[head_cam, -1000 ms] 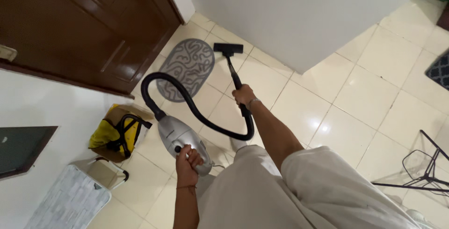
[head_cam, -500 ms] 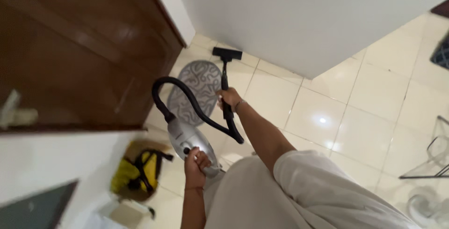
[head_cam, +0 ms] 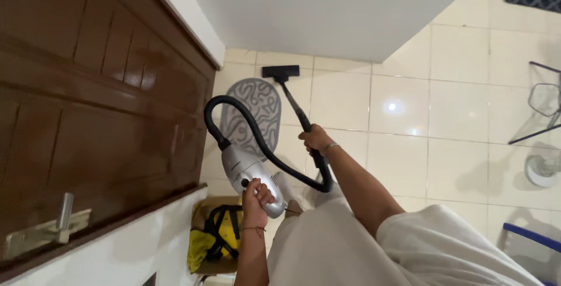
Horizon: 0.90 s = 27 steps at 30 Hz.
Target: The person vacuums a tiled floor using a handheld vacuum cleaner with a long hose and floor nozzle. They move the nozzle back and forth across the floor near a doorway, a patterned mat, and a small white cart.
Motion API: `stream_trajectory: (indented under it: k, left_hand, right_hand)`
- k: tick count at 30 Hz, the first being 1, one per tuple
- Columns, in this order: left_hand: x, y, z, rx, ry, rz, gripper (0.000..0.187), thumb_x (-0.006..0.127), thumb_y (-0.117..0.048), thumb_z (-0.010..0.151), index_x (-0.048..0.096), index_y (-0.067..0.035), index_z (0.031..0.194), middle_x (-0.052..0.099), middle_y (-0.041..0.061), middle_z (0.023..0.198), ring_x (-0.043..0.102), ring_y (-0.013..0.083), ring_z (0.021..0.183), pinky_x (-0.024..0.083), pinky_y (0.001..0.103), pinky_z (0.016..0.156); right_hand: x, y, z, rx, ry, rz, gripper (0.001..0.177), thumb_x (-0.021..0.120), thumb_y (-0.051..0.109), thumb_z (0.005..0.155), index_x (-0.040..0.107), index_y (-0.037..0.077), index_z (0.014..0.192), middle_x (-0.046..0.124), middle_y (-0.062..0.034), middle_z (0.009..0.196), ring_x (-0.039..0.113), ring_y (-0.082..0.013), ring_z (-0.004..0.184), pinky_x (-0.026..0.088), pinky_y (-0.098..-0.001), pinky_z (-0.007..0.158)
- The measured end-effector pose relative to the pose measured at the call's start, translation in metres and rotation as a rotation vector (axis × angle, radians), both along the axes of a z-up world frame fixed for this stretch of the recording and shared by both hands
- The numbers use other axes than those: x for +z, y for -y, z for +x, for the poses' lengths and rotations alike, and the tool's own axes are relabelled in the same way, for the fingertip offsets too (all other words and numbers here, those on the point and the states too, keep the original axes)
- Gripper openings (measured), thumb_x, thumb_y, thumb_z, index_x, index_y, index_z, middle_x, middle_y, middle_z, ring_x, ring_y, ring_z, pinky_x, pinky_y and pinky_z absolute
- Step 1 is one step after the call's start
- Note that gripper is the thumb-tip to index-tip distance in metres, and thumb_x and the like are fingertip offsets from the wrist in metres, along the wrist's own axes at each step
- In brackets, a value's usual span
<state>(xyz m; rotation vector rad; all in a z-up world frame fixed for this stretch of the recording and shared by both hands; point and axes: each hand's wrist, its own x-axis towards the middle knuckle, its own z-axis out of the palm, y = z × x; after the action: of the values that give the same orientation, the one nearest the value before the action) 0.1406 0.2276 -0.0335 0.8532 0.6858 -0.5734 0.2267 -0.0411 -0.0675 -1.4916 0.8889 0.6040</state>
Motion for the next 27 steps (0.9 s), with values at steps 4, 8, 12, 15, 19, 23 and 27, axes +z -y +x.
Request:
stream_trajectory:
  k: [4, 8, 12, 15, 19, 23, 27]
  left_hand:
    - [-0.006, 0.004, 0.003, -0.068, 0.022, -0.030, 0.031, 0.057, -0.023, 0.094, 0.039, -0.014, 0.071, 0.029, -0.003, 0.055, 0.031, 0.0119, 0.048, 0.034, 0.032, 0.055]
    - [-0.010, 0.009, 0.004, -0.157, 0.015, -0.066, 0.035, 0.057, -0.024, 0.095, 0.036, -0.014, 0.069, 0.028, -0.003, 0.054, 0.029, 0.0122, 0.047, 0.035, 0.033, 0.054]
    - [-0.008, 0.024, 0.002, -0.170, -0.027, -0.038, 0.029, 0.058, -0.023, 0.092, 0.040, -0.015, 0.071, 0.029, -0.004, 0.054, 0.027, 0.0108, 0.046, 0.032, 0.032, 0.053]
    - [-0.009, 0.037, -0.001, -0.170, -0.001, -0.047, 0.029, 0.058, -0.024, 0.092, 0.039, -0.015, 0.071, 0.031, -0.004, 0.056, 0.031, 0.0123, 0.049, 0.036, 0.033, 0.055]
    - [-0.003, 0.065, -0.009, -0.225, 0.041, -0.055, 0.030, 0.059, -0.025, 0.091, 0.039, -0.015, 0.071, 0.029, -0.004, 0.054, 0.028, 0.0112, 0.048, 0.034, 0.033, 0.054]
    - [-0.008, 0.101, -0.037, -0.222, 0.065, -0.028, 0.028, 0.059, -0.025, 0.090, 0.040, -0.016, 0.070, 0.030, -0.004, 0.054, 0.028, 0.0112, 0.047, 0.034, 0.033, 0.053]
    - [-0.032, 0.157, -0.082, -0.201, 0.060, -0.013, 0.029, 0.061, -0.026, 0.090, 0.042, -0.017, 0.070, 0.029, -0.005, 0.053, 0.027, 0.0107, 0.045, 0.030, 0.031, 0.051]
  right_hand:
    - [-0.008, -0.008, 0.034, -0.051, 0.039, -0.031, 0.029, 0.071, 0.014, 0.089, 0.052, -0.003, 0.103, 0.057, -0.0093, 0.070, 0.054, -0.0182, 0.051, 0.047, -0.0366, 0.042]
    - [-0.007, -0.002, 0.030, -0.042, 0.002, -0.212, 0.033, 0.070, 0.019, 0.088, 0.053, -0.003, 0.106, 0.063, -0.0117, 0.075, 0.059, -0.0193, 0.055, 0.051, -0.0367, 0.044]
    - [0.005, 0.029, -0.016, 0.029, -0.044, -0.353, 0.035, 0.067, 0.019, 0.090, 0.051, -0.002, 0.112, 0.067, -0.0154, 0.080, 0.065, -0.0224, 0.057, 0.054, -0.0367, 0.045]
    - [0.007, 0.054, -0.060, -0.030, -0.049, -0.388, 0.037, 0.068, 0.019, 0.089, 0.051, -0.003, 0.112, 0.068, -0.0163, 0.083, 0.066, -0.0226, 0.058, 0.055, -0.0374, 0.045]
    - [0.012, 0.098, -0.118, -0.131, -0.078, -0.350, 0.036, 0.069, 0.017, 0.088, 0.051, -0.004, 0.111, 0.066, -0.0158, 0.080, 0.062, -0.0220, 0.057, 0.053, -0.0370, 0.045]
    - [-0.010, 0.147, -0.142, -0.171, -0.053, -0.324, 0.036, 0.070, 0.016, 0.088, 0.051, -0.004, 0.111, 0.064, -0.0141, 0.077, 0.060, -0.0215, 0.055, 0.052, -0.0373, 0.045]
    - [-0.048, 0.196, -0.145, -0.180, 0.019, -0.320, 0.042, 0.073, 0.019, 0.087, 0.049, -0.004, 0.113, 0.064, -0.0140, 0.078, 0.061, -0.0207, 0.056, 0.052, -0.0374, 0.045]
